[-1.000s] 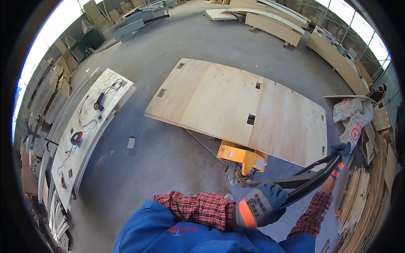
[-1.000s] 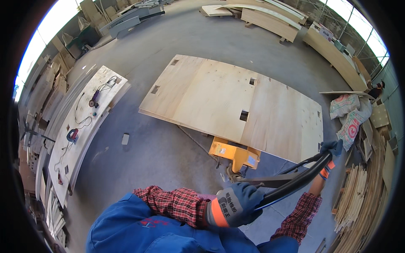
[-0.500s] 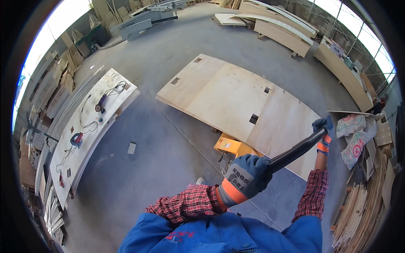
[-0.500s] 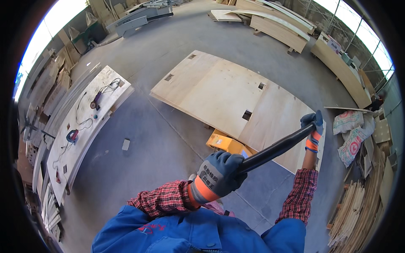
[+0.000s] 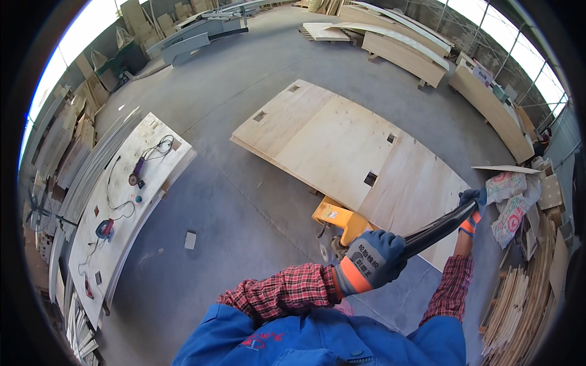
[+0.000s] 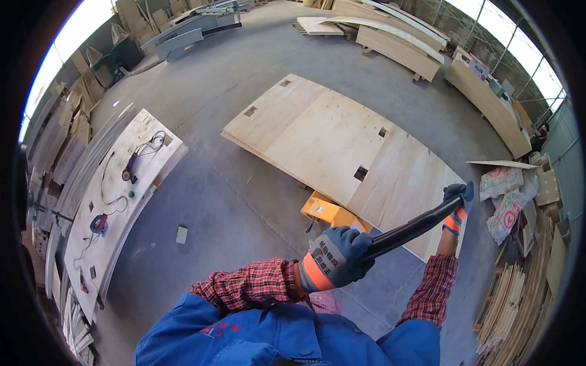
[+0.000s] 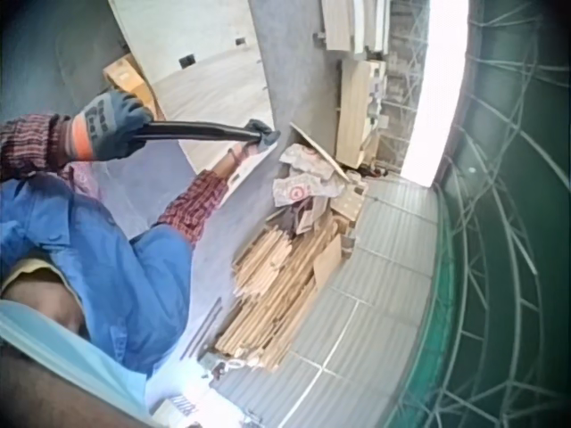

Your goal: The person uses a manual pallet jack to lift and move large wooden panels across a workshop floor. They position the jack under the panels, lift them, and transport them to a different location while another worker is visible in the background.

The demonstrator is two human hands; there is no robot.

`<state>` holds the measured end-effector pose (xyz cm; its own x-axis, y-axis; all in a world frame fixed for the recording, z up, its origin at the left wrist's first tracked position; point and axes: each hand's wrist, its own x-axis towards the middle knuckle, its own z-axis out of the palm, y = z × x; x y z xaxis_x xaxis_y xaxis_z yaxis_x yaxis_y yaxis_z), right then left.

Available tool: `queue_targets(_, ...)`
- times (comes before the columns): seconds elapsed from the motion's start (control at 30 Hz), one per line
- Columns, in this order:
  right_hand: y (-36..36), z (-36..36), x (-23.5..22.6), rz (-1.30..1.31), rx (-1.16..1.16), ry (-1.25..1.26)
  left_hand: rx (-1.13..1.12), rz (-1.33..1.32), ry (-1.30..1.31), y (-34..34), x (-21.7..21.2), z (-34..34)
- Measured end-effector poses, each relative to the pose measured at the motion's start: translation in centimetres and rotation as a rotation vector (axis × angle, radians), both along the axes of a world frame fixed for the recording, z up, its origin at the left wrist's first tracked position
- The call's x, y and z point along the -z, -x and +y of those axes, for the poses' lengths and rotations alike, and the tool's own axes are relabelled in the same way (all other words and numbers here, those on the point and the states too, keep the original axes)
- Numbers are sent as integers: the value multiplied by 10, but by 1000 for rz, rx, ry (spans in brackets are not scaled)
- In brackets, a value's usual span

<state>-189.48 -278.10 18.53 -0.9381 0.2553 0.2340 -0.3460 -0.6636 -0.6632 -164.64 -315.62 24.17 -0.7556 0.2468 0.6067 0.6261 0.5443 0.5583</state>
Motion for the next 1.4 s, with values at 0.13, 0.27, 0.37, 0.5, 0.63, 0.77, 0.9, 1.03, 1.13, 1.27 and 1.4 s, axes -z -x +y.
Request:
queue_targets(0.13,1,-15,-9,39,83,-249,-9,40,10,27,-7,-22)
queue_targets(0.27,3,-26,-21,64,117,-548,55,43,30,62,-15,-51)
queue_targets(0.37,5,-44,-35,29,39,-625,68,80,52,80,-22,-72)
queue_targets(0.5,-2,-50,-65,-408,-302,-800,49,211,141,122,-18,-113)
queue_targets(0.63,25,-71,-88,-764,-888,-911,88,241,211,153,-21,-141)
queue_targets(0.77,64,-89,-58,-61,-1296,-1506,125,251,199,169,-20,-150)
queue_targets(0.9,26,-141,-94,-890,-1190,-1225,135,199,203,189,-16,-164)
queue_targets(1.03,26,-149,-104,-899,-1194,-1133,150,211,162,214,-14,-176)
queue_targets(1.13,29,-136,-89,-850,-1163,-1103,185,198,125,228,-16,-177)
queue_targets(1.27,48,-143,-78,-781,-1106,-1165,151,177,78,237,-8,-189)
queue_targets(1.4,66,-177,-71,-663,-990,-1313,78,159,54,237,8,-194)
